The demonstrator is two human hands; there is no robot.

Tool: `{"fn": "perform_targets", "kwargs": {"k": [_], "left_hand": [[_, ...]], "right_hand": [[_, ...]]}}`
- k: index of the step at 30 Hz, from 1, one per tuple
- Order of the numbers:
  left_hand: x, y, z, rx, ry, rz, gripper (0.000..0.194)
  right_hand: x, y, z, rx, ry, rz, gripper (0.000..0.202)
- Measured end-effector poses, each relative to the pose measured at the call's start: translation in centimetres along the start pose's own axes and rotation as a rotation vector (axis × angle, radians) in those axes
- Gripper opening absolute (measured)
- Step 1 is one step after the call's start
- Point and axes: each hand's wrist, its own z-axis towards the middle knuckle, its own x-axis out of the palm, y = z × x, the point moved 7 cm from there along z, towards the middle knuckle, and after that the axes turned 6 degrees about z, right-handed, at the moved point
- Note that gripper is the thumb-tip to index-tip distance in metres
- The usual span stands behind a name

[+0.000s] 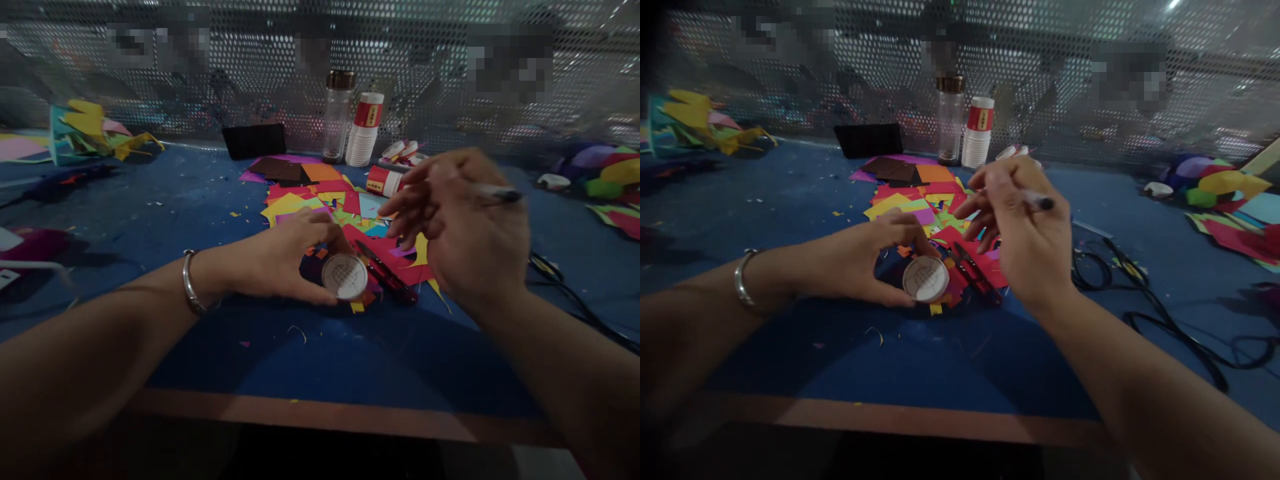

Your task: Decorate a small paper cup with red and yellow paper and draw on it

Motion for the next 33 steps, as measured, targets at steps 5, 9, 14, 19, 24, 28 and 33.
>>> {"fn": "perform_targets", "kwargs": {"k": [5,9,14,19,24,28,33], "left_hand": [[-2.0,-0.3,-0.4,0.038,-0.298,0.263,0.039],[-2.2,-0.5,-0.6,0.012,-0.359,0.366,0.048],[-2.3,-1.0,-0.7,0.012,-0.399,0.418,0.045],[-2.3,-0.8,-0.9,-0.002,-0.434,0.295,0.057],[-1.5,1.3,-0.5,-0.141,-0.382,-0.487,0.08],[0.3,2.2,-0.2,-0.358,-0.235,-0.98,0.046],[1.1,2.1,-0.2,-0.413,-0.236,-1.239,0.022]], "right_hand": [[1.1,-0.8,0.1,-0.008,0.191,-0.448,0.02],[1.7,-0.7,0.2,0.009,0.271,-0.413,0.019],[1.7,-1.5,0.2,0.11,0.272,-0.237,0.015],[1.4,-2.2,0.1,0.169,0.195,-0.044,0.026],[0.9,-1.4,0.3,0.16,0.114,-0.06,0.031],[0.8,-0.9,0.2,0.15,0.079,-0.072,0.032],[0.9,-0.8,0.2,0.136,0.078,-0.07,0.034]]}}
